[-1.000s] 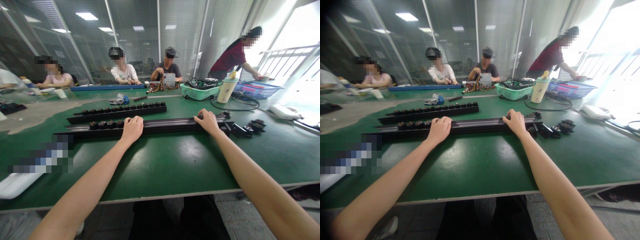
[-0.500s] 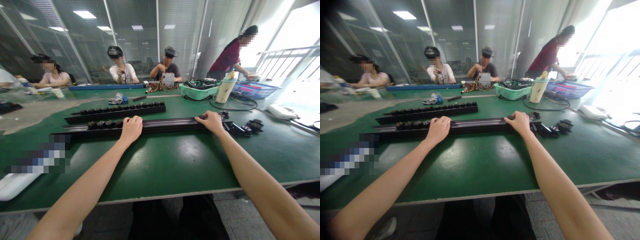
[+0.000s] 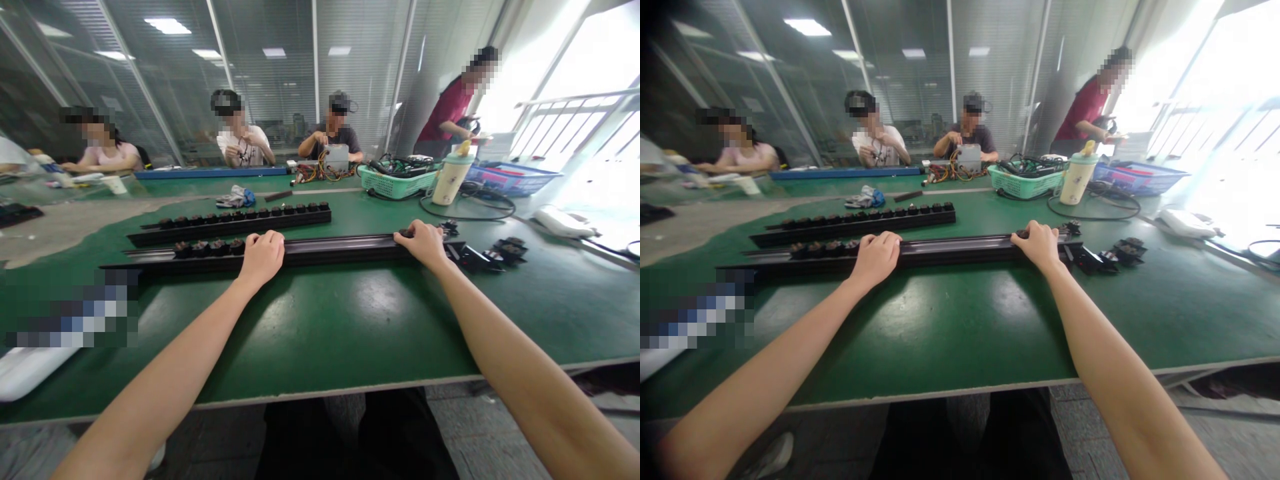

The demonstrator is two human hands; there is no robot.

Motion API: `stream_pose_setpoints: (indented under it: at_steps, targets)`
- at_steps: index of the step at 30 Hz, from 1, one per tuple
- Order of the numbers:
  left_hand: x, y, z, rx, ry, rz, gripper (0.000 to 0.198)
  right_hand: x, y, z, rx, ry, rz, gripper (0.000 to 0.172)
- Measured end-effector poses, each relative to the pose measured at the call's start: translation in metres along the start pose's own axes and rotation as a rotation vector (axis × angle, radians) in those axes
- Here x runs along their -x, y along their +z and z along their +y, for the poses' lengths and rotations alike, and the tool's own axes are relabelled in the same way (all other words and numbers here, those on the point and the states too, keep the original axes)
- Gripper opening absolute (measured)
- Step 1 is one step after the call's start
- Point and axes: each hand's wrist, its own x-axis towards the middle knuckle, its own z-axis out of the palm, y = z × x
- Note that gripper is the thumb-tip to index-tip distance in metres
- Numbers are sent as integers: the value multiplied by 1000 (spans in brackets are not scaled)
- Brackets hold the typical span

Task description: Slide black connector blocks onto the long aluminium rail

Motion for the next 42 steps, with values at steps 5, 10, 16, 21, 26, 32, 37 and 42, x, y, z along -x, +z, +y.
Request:
stream_pose_setpoints:
  at_steps: [5, 10, 16, 21, 26, 32, 37, 42]
  targets:
    - [0, 0, 0, -7, 0, -5, 37, 0, -2, 1, 33, 8, 9, 28]
    - [0, 1, -1, -1, -2, -3, 36, 0, -2, 5, 45, 22, 26, 28]
    - [0, 0, 0, 5, -7, -9, 36, -1, -2, 6, 64, 34, 27, 29]
    - [0, -2, 2, -1, -6, -17, 37, -2, -2, 8, 76, 37, 22, 29]
    - [0, -2, 2, 1, -4, -11, 37, -3, -3, 9, 71, 37, 16, 29]
    - [0, -1, 1, 7, 3, -2, 37, -3, -3, 10, 72, 39, 16, 31]
    - [0, -1, 0, -4, 1, -13, 38, -2, -3, 9, 70, 41, 20, 33]
    - [0, -1, 1, -25, -9, -24, 37, -2, -6, 9, 93, 55, 3, 32]
